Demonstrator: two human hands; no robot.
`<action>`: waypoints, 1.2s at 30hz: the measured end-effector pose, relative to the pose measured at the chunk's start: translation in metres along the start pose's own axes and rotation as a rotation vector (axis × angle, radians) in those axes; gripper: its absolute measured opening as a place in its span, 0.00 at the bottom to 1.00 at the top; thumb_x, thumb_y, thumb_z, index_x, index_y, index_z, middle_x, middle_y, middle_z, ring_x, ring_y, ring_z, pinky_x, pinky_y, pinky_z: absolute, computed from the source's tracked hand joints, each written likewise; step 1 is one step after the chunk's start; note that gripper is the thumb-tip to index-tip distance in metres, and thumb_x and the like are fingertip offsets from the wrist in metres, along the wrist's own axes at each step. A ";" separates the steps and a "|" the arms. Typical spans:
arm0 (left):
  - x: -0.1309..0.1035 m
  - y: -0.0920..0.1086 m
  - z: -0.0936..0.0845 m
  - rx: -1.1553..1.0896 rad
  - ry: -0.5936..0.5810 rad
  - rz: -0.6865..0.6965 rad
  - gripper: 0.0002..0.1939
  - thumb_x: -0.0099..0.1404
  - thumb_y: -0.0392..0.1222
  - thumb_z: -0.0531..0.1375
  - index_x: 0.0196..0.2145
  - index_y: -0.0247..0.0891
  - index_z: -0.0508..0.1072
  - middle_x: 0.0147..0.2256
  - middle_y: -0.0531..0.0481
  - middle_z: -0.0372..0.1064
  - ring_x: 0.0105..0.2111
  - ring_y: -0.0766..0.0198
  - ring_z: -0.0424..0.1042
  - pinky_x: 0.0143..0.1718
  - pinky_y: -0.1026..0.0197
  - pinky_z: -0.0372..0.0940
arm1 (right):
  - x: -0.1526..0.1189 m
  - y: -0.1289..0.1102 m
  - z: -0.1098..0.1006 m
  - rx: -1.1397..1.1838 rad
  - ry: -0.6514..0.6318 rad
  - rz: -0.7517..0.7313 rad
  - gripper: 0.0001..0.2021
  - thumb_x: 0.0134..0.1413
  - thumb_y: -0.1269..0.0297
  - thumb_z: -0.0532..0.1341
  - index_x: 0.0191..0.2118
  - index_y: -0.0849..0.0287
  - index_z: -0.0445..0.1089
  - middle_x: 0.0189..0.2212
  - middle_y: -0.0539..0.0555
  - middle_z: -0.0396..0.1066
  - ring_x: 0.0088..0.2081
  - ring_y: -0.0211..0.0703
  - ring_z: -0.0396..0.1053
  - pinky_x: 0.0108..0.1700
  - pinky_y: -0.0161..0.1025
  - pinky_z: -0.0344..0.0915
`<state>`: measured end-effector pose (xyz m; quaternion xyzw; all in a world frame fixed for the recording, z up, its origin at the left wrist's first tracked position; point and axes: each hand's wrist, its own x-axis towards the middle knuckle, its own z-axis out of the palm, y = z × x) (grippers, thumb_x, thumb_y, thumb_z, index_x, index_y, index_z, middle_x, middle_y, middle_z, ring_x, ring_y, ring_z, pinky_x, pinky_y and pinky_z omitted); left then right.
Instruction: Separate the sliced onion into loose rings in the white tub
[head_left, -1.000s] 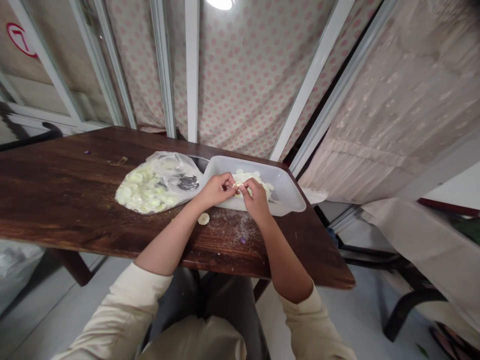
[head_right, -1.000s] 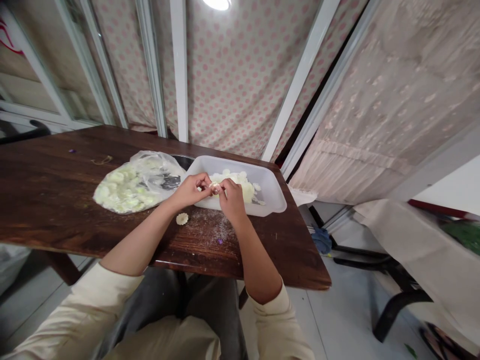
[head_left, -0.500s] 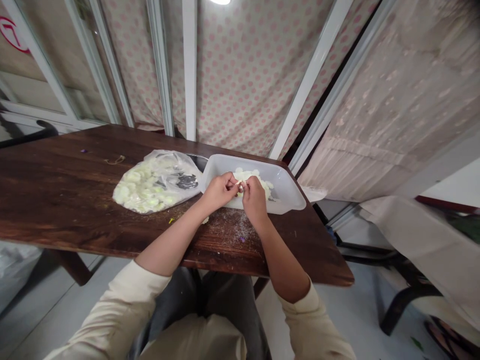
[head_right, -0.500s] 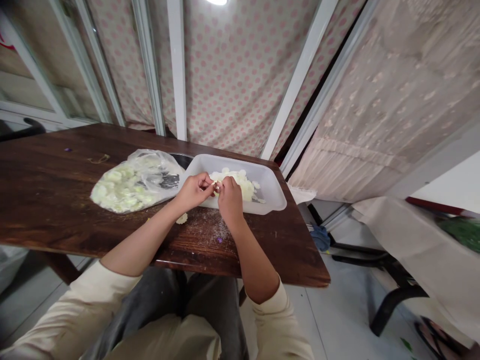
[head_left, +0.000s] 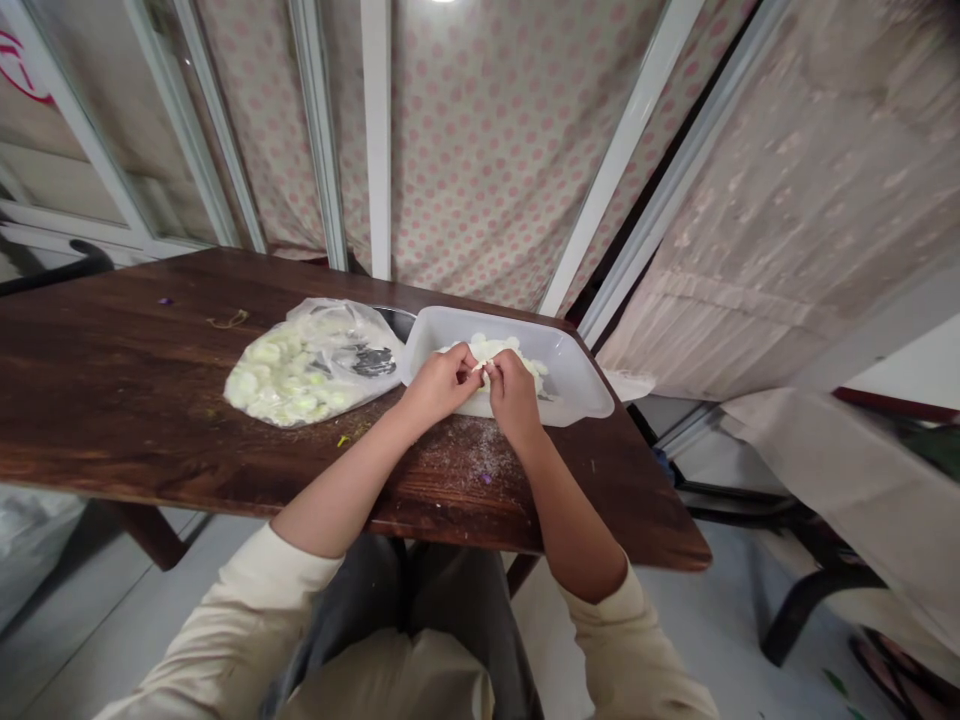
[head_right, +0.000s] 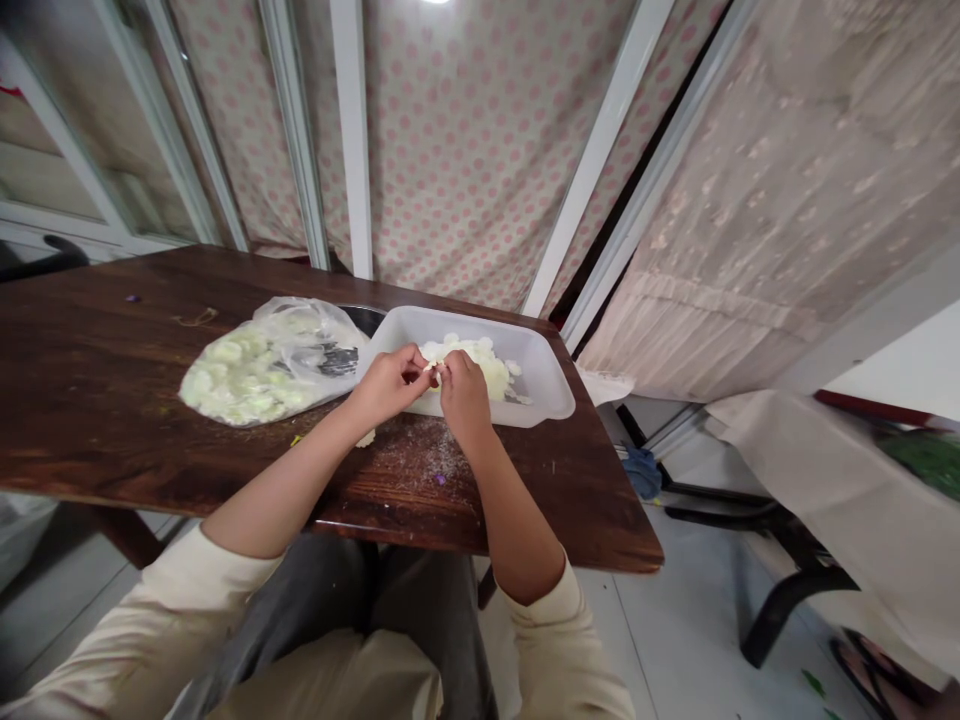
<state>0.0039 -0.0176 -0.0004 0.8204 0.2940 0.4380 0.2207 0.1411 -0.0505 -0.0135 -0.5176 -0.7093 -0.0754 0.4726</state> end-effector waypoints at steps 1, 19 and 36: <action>0.000 0.000 -0.002 0.030 -0.021 0.001 0.05 0.58 0.40 0.53 0.29 0.36 0.62 0.23 0.53 0.66 0.22 0.69 0.64 0.25 0.67 0.56 | 0.000 0.001 -0.001 -0.008 -0.021 -0.021 0.10 0.59 0.65 0.46 0.26 0.56 0.52 0.25 0.49 0.57 0.29 0.38 0.55 0.32 0.37 0.52; 0.001 0.008 0.000 0.477 -0.044 -0.045 0.12 0.62 0.40 0.47 0.31 0.34 0.68 0.24 0.46 0.67 0.25 0.61 0.65 0.26 0.63 0.52 | 0.001 -0.001 0.003 -0.140 -0.105 -0.094 0.12 0.61 0.65 0.43 0.28 0.56 0.55 0.27 0.53 0.59 0.31 0.42 0.55 0.35 0.40 0.52; 0.002 0.007 -0.002 0.233 -0.054 0.073 0.13 0.64 0.43 0.45 0.28 0.36 0.65 0.25 0.49 0.64 0.27 0.64 0.62 0.28 0.64 0.52 | 0.003 0.001 -0.006 -0.031 -0.015 -0.109 0.11 0.60 0.64 0.43 0.27 0.56 0.53 0.26 0.51 0.58 0.30 0.40 0.56 0.34 0.39 0.52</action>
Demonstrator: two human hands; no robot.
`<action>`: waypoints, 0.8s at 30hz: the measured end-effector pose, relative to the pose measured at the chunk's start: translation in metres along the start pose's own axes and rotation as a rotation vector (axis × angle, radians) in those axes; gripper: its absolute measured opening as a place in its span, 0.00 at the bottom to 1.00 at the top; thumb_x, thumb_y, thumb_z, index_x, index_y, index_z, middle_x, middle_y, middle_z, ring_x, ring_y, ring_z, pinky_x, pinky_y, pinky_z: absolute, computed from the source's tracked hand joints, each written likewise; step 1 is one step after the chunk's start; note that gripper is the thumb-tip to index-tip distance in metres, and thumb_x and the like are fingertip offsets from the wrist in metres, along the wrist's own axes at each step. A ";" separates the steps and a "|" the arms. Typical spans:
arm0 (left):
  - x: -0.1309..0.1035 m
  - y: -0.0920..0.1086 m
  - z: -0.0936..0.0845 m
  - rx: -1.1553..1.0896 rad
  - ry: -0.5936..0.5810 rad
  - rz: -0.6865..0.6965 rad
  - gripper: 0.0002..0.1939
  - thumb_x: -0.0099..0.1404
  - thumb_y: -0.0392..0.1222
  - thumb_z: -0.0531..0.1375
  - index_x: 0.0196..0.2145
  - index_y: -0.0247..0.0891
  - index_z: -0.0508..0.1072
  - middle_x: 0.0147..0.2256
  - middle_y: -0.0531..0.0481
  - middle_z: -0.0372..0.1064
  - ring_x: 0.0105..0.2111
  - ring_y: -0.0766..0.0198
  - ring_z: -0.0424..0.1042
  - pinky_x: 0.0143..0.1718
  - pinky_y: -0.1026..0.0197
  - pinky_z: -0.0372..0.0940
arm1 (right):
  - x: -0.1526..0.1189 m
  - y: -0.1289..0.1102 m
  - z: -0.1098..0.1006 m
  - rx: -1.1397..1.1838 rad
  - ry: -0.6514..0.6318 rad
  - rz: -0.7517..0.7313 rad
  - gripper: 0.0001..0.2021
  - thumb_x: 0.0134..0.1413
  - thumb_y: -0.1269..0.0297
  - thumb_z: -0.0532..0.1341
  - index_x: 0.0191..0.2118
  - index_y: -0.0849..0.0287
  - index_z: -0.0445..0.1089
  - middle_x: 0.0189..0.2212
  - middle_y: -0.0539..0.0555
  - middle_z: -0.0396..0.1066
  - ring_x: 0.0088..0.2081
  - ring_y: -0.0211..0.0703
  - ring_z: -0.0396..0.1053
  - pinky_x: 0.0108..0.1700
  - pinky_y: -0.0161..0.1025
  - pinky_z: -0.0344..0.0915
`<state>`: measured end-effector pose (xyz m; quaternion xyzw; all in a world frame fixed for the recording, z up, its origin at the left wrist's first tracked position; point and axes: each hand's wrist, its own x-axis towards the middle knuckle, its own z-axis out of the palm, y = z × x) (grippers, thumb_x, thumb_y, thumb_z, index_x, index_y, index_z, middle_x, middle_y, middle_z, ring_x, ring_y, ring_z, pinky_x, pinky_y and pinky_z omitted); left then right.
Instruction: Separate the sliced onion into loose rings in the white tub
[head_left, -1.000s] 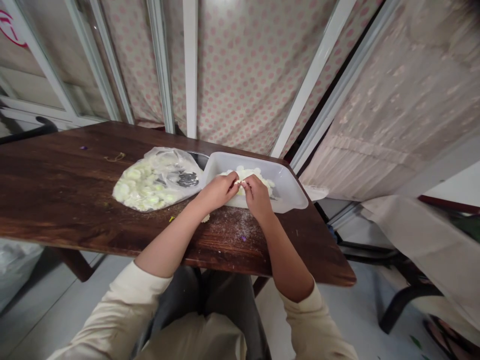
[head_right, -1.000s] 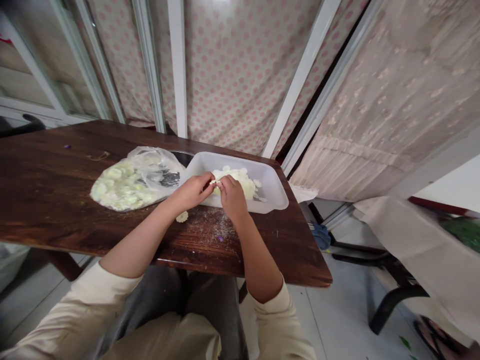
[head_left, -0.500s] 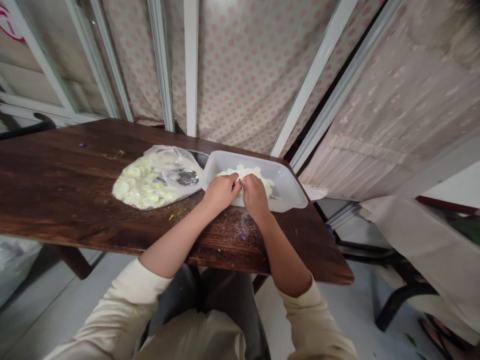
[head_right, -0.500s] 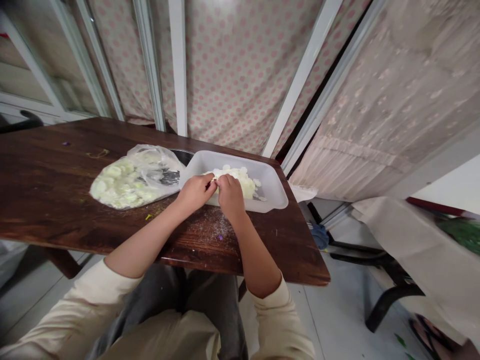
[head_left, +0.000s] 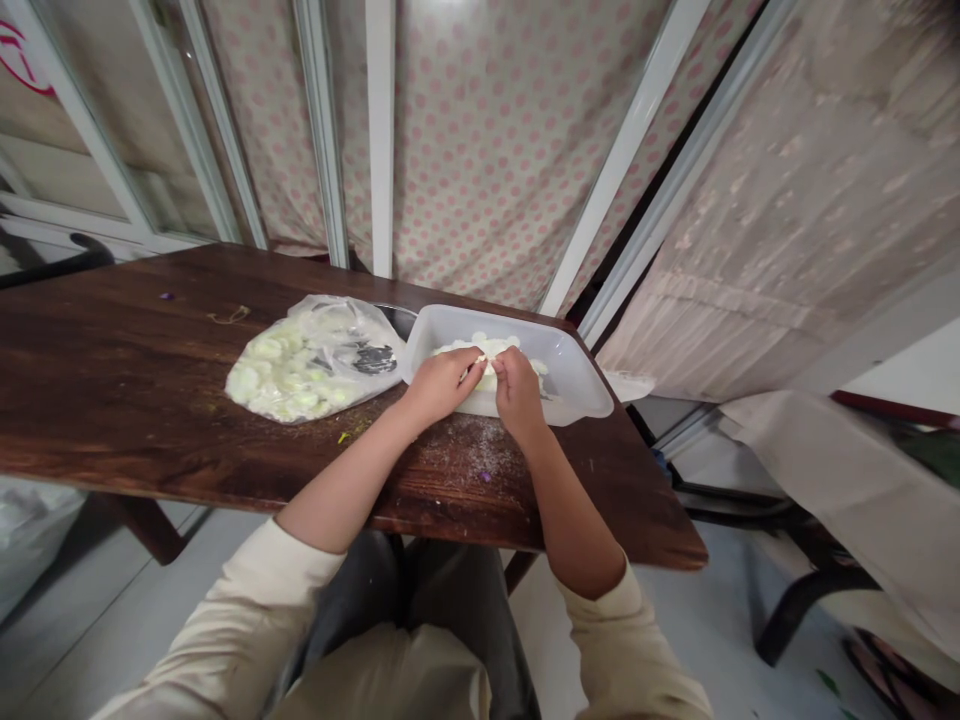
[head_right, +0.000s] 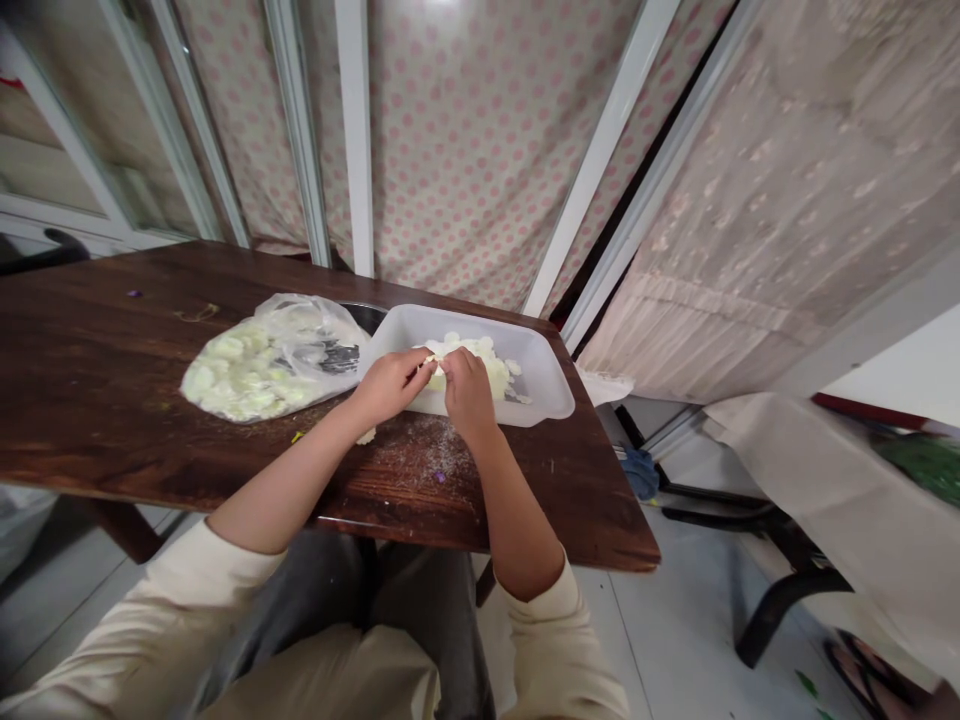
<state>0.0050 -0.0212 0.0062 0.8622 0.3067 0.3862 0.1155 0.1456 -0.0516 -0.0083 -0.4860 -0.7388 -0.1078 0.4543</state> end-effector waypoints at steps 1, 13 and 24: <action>0.001 -0.002 -0.002 -0.078 -0.035 0.041 0.14 0.65 0.44 0.45 0.27 0.36 0.64 0.24 0.51 0.62 0.26 0.66 0.61 0.29 0.64 0.53 | 0.000 0.001 -0.002 0.035 -0.001 0.013 0.11 0.61 0.63 0.43 0.27 0.56 0.53 0.26 0.51 0.58 0.30 0.40 0.56 0.34 0.39 0.53; 0.004 -0.017 0.003 -0.315 -0.103 -0.002 0.18 0.64 0.49 0.45 0.21 0.36 0.58 0.21 0.55 0.55 0.23 0.69 0.55 0.26 0.66 0.51 | 0.000 0.001 -0.002 0.468 -0.129 0.244 0.16 0.59 0.52 0.44 0.27 0.56 0.55 0.23 0.48 0.58 0.28 0.36 0.61 0.33 0.36 0.59; 0.000 -0.011 -0.003 -0.605 -0.202 0.019 0.20 0.64 0.52 0.46 0.22 0.35 0.60 0.20 0.54 0.55 0.22 0.70 0.54 0.26 0.66 0.54 | 0.000 -0.002 -0.006 0.620 -0.191 0.252 0.16 0.57 0.49 0.46 0.27 0.56 0.55 0.21 0.47 0.54 0.25 0.35 0.55 0.30 0.35 0.57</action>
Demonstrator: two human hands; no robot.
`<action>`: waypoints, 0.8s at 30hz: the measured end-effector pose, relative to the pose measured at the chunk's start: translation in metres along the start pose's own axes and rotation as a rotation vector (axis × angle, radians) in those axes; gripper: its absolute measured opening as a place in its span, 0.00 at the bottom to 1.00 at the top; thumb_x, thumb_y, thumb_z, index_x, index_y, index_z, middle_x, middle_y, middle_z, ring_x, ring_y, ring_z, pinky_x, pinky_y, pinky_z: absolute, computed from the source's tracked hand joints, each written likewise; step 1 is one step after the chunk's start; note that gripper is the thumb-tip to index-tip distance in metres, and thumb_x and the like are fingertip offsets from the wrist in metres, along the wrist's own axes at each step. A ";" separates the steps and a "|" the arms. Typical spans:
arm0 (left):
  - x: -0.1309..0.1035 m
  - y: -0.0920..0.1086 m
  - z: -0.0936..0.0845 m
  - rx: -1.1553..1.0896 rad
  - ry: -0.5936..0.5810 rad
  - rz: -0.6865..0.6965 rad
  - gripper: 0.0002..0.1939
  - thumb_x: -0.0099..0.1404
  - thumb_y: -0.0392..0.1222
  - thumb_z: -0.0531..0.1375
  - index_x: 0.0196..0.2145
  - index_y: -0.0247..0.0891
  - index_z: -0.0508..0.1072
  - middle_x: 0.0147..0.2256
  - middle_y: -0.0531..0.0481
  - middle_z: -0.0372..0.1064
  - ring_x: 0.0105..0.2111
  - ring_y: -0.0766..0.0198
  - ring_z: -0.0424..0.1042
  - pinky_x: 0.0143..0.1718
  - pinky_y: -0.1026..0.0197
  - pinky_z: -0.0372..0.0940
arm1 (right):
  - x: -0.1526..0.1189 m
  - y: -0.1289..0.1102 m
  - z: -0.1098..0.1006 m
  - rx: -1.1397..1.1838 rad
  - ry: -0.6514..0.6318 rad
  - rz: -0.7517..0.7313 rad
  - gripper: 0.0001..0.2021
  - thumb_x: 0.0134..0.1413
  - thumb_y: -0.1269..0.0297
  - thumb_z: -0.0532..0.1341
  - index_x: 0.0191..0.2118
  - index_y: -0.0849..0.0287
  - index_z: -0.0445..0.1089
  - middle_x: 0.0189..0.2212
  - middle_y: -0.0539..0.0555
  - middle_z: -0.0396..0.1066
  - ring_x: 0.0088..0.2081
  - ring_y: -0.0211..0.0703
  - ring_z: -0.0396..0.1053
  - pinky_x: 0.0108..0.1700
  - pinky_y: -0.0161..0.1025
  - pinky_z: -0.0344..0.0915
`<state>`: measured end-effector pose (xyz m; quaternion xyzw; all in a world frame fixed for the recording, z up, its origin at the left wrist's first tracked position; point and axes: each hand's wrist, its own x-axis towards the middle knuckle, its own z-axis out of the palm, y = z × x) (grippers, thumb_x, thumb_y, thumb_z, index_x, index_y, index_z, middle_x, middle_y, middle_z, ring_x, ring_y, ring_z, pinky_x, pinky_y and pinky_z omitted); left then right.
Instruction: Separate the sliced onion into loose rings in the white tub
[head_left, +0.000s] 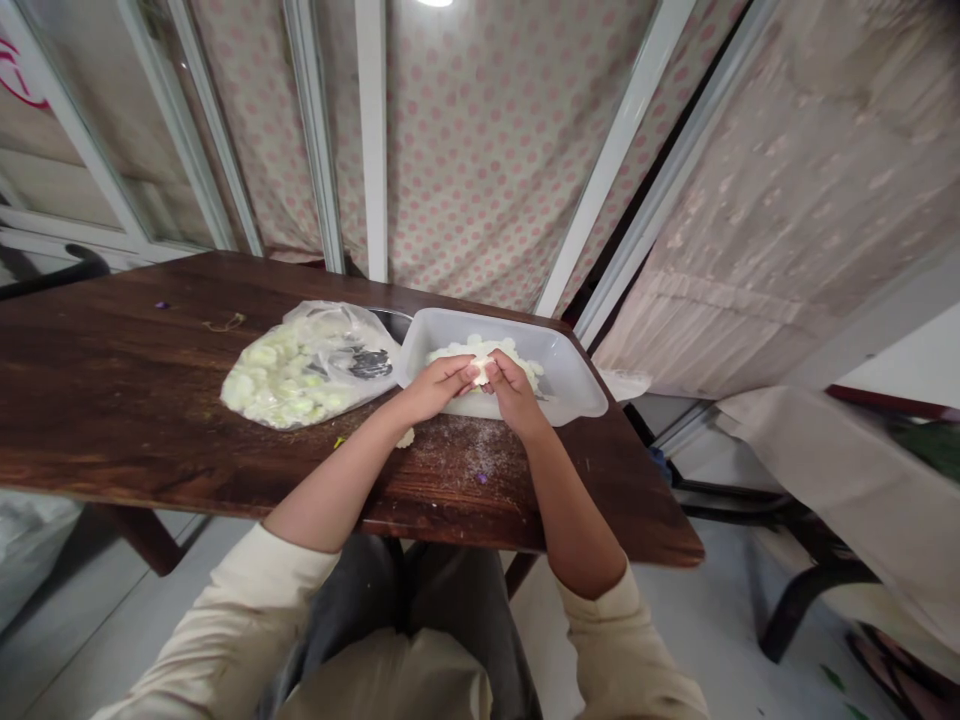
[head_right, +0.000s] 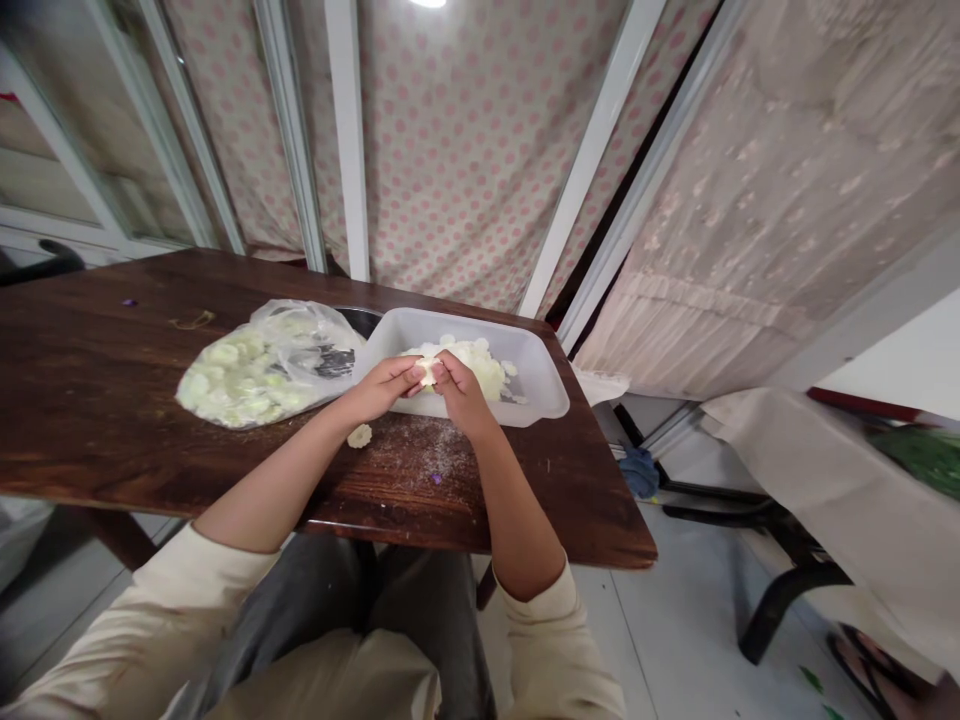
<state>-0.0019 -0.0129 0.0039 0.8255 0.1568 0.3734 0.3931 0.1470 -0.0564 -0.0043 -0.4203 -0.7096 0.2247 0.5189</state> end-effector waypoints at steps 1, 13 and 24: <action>0.000 0.000 0.001 -0.048 -0.008 -0.009 0.21 0.64 0.52 0.46 0.20 0.35 0.59 0.20 0.54 0.54 0.22 0.71 0.54 0.25 0.66 0.54 | 0.000 0.001 0.000 0.027 0.004 0.011 0.16 0.57 0.49 0.47 0.26 0.56 0.54 0.21 0.46 0.53 0.25 0.35 0.55 0.29 0.35 0.57; 0.049 -0.006 -0.003 -0.302 0.205 -0.134 0.14 0.59 0.51 0.54 0.28 0.37 0.58 0.19 0.57 0.55 0.18 0.74 0.56 0.19 0.69 0.51 | 0.057 0.017 -0.024 0.015 -0.007 -0.017 0.17 0.54 0.46 0.49 0.28 0.57 0.58 0.24 0.47 0.56 0.26 0.34 0.56 0.29 0.33 0.58; 0.030 -0.020 -0.002 -0.230 0.115 -0.181 0.16 0.61 0.53 0.51 0.28 0.35 0.59 0.21 0.56 0.56 0.20 0.74 0.57 0.22 0.69 0.55 | 0.044 0.029 -0.015 0.030 0.005 -0.023 0.14 0.53 0.50 0.53 0.27 0.56 0.58 0.23 0.47 0.58 0.28 0.35 0.59 0.33 0.34 0.58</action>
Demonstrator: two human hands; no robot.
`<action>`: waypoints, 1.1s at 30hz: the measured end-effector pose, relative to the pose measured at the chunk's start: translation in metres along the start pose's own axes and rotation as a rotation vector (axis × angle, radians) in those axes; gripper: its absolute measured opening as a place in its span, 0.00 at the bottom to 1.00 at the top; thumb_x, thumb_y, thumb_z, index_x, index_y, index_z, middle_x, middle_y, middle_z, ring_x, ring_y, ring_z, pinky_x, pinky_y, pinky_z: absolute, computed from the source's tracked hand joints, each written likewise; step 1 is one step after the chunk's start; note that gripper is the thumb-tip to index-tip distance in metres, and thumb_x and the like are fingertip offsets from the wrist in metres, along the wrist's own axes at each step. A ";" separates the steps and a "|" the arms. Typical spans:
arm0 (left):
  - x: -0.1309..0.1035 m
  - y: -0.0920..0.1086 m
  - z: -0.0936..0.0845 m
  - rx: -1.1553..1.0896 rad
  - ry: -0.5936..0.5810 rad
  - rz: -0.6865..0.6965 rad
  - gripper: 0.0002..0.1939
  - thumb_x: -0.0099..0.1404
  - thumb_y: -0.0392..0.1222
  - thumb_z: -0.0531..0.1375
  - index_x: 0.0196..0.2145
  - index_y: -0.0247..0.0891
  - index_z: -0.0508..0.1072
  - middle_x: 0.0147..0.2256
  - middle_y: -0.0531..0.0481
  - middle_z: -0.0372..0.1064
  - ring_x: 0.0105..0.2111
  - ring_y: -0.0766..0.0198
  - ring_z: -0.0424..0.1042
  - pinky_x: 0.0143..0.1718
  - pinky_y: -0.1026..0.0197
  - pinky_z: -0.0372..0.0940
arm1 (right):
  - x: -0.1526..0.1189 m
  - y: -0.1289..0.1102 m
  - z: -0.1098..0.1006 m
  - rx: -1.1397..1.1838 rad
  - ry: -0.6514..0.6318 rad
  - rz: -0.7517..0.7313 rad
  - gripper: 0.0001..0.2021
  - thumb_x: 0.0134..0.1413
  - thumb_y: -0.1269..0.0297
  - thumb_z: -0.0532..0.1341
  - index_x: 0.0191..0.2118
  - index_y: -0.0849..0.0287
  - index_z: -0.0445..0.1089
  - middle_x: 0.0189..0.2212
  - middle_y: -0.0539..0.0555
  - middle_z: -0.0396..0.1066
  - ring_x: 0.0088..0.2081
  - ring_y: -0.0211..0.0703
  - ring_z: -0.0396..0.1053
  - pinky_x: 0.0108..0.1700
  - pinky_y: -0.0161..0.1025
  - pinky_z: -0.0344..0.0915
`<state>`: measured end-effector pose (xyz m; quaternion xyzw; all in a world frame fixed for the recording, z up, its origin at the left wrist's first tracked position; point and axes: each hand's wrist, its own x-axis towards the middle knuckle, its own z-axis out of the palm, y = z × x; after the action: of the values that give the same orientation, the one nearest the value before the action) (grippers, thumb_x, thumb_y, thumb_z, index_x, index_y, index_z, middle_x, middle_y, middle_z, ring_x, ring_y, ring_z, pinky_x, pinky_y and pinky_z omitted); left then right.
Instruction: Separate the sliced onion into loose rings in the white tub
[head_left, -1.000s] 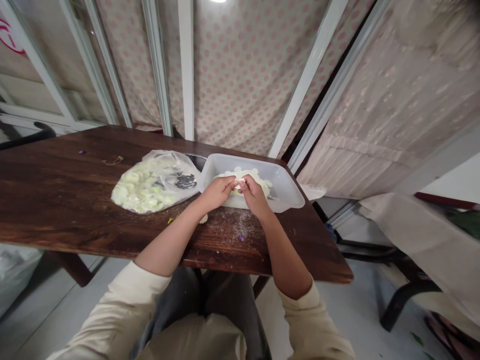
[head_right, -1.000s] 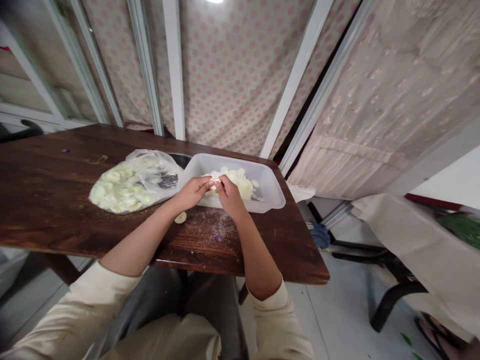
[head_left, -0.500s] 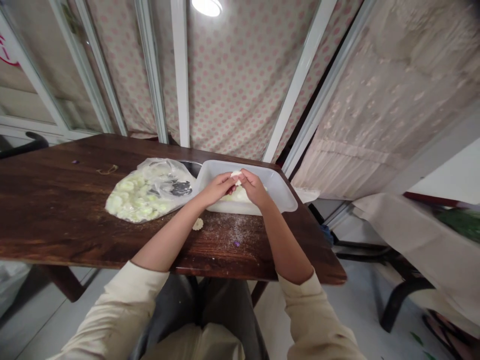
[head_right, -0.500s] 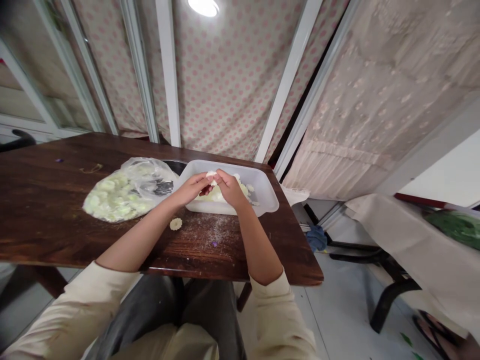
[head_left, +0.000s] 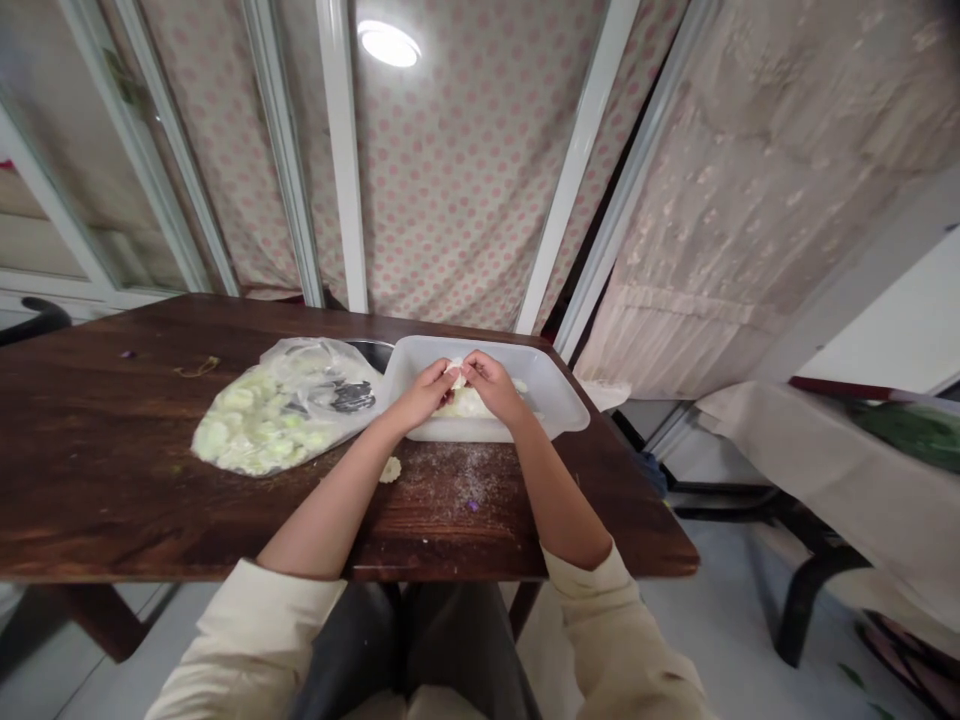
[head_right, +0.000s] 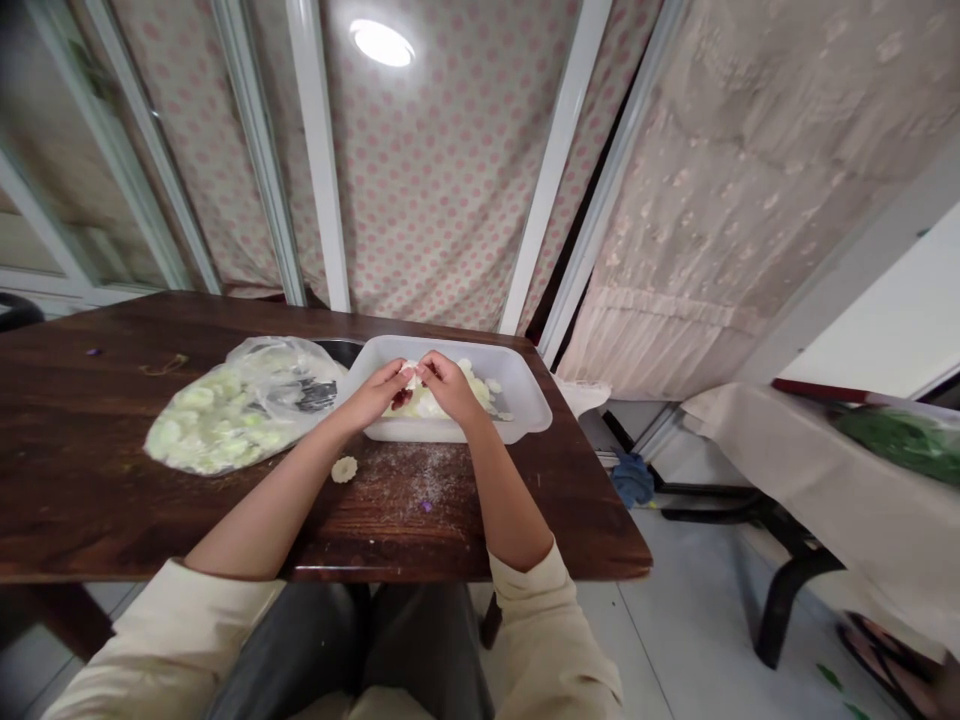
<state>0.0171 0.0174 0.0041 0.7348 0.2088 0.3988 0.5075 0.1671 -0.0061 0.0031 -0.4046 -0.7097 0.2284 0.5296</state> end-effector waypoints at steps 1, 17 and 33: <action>-0.001 0.000 0.000 0.005 -0.015 -0.001 0.17 0.61 0.53 0.51 0.29 0.35 0.59 0.21 0.55 0.58 0.21 0.73 0.58 0.23 0.68 0.56 | -0.001 -0.001 0.001 0.010 0.010 0.005 0.14 0.53 0.51 0.53 0.27 0.56 0.58 0.23 0.47 0.59 0.28 0.35 0.60 0.33 0.34 0.58; -0.002 0.001 0.001 -0.304 0.039 -0.179 0.13 0.57 0.46 0.57 0.30 0.33 0.62 0.26 0.53 0.62 0.24 0.71 0.67 0.26 0.67 0.62 | -0.004 0.002 0.005 -0.192 0.300 0.025 0.10 0.52 0.55 0.53 0.33 0.56 0.59 0.26 0.47 0.60 0.30 0.36 0.60 0.36 0.35 0.58; -0.004 -0.002 0.001 -0.141 -0.073 -0.138 0.18 0.57 0.54 0.56 0.32 0.34 0.62 0.24 0.52 0.63 0.23 0.71 0.65 0.26 0.66 0.61 | -0.009 -0.005 0.008 -0.300 0.121 -0.034 0.10 0.55 0.59 0.50 0.27 0.57 0.57 0.22 0.46 0.59 0.26 0.36 0.59 0.31 0.34 0.56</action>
<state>0.0159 0.0145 0.0010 0.6950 0.2118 0.3496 0.5915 0.1594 -0.0153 -0.0009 -0.4801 -0.7093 0.0857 0.5089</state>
